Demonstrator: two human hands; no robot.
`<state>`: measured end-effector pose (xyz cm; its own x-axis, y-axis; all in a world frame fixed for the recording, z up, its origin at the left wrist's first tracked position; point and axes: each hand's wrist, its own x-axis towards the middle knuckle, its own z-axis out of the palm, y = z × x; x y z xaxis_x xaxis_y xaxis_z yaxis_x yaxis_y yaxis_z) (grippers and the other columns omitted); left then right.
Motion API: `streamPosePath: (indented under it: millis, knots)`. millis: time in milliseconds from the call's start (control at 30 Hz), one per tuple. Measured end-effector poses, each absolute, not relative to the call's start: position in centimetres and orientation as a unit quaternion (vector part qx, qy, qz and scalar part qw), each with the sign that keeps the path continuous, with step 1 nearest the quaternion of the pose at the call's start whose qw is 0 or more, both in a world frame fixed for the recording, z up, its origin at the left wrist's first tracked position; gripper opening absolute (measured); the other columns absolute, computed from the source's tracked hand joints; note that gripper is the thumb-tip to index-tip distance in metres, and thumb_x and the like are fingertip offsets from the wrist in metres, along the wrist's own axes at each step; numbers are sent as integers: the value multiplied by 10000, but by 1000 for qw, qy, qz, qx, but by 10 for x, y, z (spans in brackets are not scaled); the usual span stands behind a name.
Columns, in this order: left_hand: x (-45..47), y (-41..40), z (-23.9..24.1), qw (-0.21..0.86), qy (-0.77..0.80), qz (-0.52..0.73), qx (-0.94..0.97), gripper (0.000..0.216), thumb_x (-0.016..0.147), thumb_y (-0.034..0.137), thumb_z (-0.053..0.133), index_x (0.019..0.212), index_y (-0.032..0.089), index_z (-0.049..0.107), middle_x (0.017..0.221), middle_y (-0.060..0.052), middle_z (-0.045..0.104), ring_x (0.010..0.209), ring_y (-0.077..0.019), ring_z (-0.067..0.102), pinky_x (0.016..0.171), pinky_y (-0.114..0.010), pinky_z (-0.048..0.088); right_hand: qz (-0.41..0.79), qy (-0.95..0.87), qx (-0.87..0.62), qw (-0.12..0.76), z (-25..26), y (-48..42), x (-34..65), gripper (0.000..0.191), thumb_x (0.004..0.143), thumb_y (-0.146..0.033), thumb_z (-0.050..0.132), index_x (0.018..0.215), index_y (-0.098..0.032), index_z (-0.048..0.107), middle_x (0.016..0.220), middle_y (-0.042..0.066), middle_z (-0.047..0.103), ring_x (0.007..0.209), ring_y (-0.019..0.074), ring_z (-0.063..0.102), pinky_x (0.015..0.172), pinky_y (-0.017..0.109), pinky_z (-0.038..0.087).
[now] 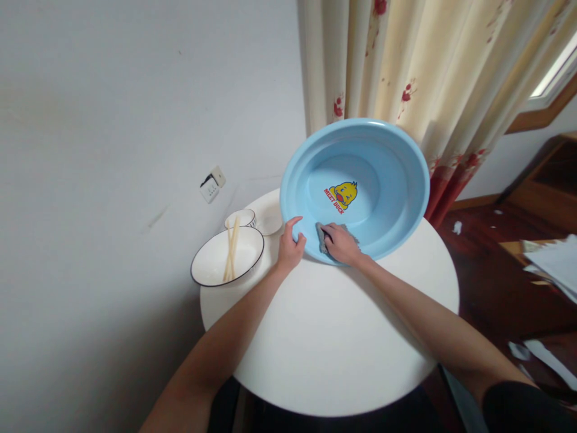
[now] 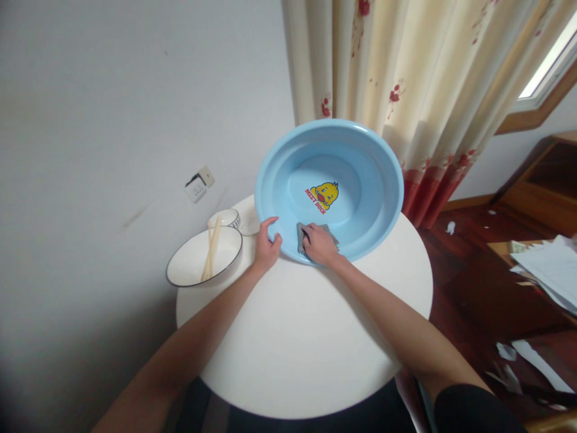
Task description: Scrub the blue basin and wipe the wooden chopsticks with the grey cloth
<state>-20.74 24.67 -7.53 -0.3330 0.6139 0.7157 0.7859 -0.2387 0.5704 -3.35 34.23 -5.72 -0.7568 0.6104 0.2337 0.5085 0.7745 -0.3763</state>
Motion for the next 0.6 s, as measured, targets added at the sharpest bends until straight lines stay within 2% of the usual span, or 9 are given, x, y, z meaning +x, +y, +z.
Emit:
streamPosePath:
  millis: [233, 433, 600]
  knots:
    - [-208, 247, -75, 77, -609, -546, -571, 467, 877, 180, 511, 1341, 153, 557, 1313, -143, 658, 1189, -261, 639, 1062, -440, 516, 161, -919, -305, 193, -61, 343, -35, 480, 1031, -223, 371, 1468, -158, 559, 1371, 108, 638, 1229, 219, 580, 1067, 282, 373]
    - [-209, 249, -77, 89, -608, -540, -575, 469, 873, 163, 515, 1340, 162, 560, 1312, -136, 659, 1220, -265, 631, 1073, -441, 516, 147, -921, -313, 178, -58, 341, -35, 472, 1041, -230, 367, 1472, -173, 550, 1375, 108, 637, 1234, 217, 583, 1063, 280, 380]
    - [-209, 248, -77, 92, -611, -536, -575, 474, 875, 166, 516, 1347, 166, 560, 1312, -135, 661, 1163, -255, 653, 1035, -424, 536, 130, -921, -331, 160, -57, 342, -36, 453, 1048, -236, 369, 1457, -179, 556, 1355, 110, 645, 1212, 228, 599, 1041, 292, 399]
